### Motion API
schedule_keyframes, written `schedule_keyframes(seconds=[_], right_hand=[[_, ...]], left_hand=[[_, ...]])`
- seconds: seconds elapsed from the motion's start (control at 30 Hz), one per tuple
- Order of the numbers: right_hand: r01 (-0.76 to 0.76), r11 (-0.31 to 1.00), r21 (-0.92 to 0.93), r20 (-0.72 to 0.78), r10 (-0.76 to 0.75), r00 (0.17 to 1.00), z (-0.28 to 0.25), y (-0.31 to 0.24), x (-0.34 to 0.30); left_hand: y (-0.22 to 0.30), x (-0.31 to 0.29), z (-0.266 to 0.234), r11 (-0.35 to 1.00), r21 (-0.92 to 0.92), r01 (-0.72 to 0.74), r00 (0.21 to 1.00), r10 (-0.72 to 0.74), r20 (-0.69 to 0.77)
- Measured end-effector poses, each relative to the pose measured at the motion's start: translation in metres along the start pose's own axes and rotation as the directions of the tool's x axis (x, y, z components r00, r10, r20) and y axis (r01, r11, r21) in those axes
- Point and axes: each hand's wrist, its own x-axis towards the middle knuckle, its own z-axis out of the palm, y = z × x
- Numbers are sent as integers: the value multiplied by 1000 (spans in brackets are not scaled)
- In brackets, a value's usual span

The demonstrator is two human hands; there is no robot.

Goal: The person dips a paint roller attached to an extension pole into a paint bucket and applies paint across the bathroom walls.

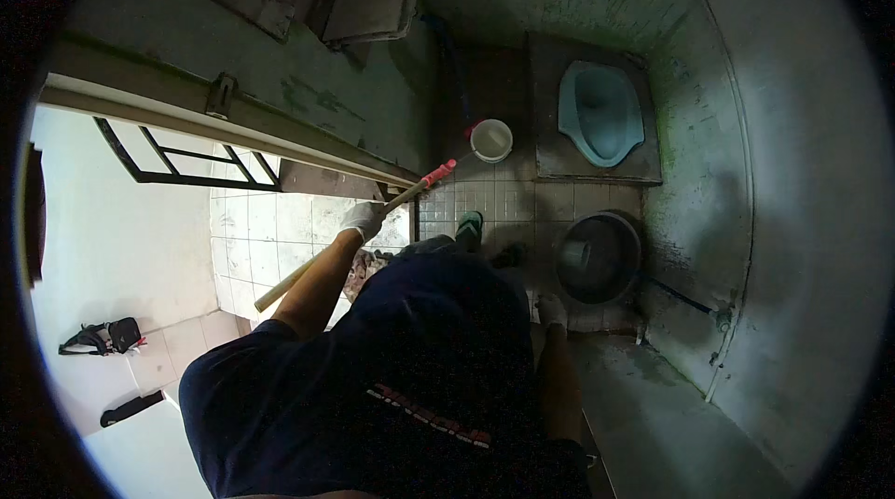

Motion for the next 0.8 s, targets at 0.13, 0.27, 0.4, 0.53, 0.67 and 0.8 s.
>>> schedule_keyframes(seconds=[0.13, 0.27, 0.4, 0.53, 0.67, 0.8], right_hand=[[156, 973, -171, 48, -150, 987, -3, 14, 4], [254, 855, -453, 85, -242, 967, -5, 17, 0], [367, 600, -710, 189, -340, 921, -16, 27, -2], [128, 926, -355, 42, -121, 992, -23, 22, 10], [322, 873, -366, 117, -300, 947, -43, 32, 35], [137, 975, -172, 11, -137, 991, -56, -3, 46]], left_hand=[[10, -6, 6, 989, -142, 42, 996, -52, -73], [-8, -14, 26, 999, -54, -4, 998, 1, -62], [-31, -61, 47, 929, -367, 43, 996, -69, -58], [-37, -117, 50, 857, -454, 243, 965, -263, 20], [-49, -146, 56, 887, -446, 123, 972, -199, -127], [-67, -169, 65, 846, -528, 72, 965, -193, -177]])
